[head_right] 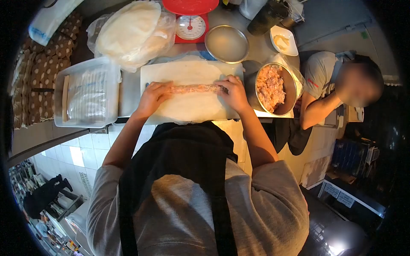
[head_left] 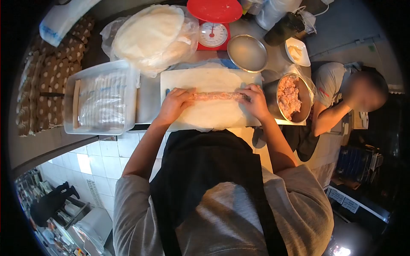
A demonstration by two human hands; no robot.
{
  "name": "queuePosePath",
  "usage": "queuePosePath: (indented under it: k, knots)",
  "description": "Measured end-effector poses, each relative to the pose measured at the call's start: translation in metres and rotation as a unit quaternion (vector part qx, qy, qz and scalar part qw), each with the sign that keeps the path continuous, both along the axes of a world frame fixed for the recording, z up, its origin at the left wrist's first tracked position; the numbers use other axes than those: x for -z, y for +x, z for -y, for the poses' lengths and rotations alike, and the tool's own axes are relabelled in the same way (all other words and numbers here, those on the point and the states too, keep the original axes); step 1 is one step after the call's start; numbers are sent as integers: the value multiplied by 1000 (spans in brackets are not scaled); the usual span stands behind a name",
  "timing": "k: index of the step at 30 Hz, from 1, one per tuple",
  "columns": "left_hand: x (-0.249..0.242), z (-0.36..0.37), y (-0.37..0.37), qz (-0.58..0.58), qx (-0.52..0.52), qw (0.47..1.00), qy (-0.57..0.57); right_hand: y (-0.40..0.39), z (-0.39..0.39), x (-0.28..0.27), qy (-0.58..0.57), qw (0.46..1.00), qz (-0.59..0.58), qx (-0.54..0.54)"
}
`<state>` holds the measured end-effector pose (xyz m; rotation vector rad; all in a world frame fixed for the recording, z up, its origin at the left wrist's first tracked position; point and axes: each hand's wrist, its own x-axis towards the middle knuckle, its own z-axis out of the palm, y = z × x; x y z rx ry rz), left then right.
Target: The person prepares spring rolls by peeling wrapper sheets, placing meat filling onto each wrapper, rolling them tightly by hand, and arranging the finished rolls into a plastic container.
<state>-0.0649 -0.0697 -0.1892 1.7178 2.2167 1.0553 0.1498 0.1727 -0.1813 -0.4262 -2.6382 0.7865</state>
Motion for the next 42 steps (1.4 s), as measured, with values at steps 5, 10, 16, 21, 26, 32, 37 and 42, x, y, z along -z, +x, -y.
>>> queuePosePath:
  k: [5,10,16,21,26,32,37,42]
  knots:
    - [8,18,-12,53,-7,999,-4,-27,4,-11,1,997,34,-63]
    - [-1,12,-8,29,-25,999,16,-45,13,-13,-40,996,-8,-82]
    - [6,-16,13,22,-41,998,52,-66,33,-2,-37,994,11,-105]
    - [7,-20,7,23,6,999,48,-50,17,-9,-38,996,30,-78]
    - [-2,-53,36,-1,25,1000,14,-38,16,-7,-41,997,49,-33]
    - [9,-81,59,-17,25,998,60,-19,10,-17,-44,999,-8,21]
    - [12,-89,63,-45,70,997,1,-7,5,-4,-34,999,30,5]
    - [13,-97,81,-35,10,997,66,-5,6,-6,-15,1000,2,14]
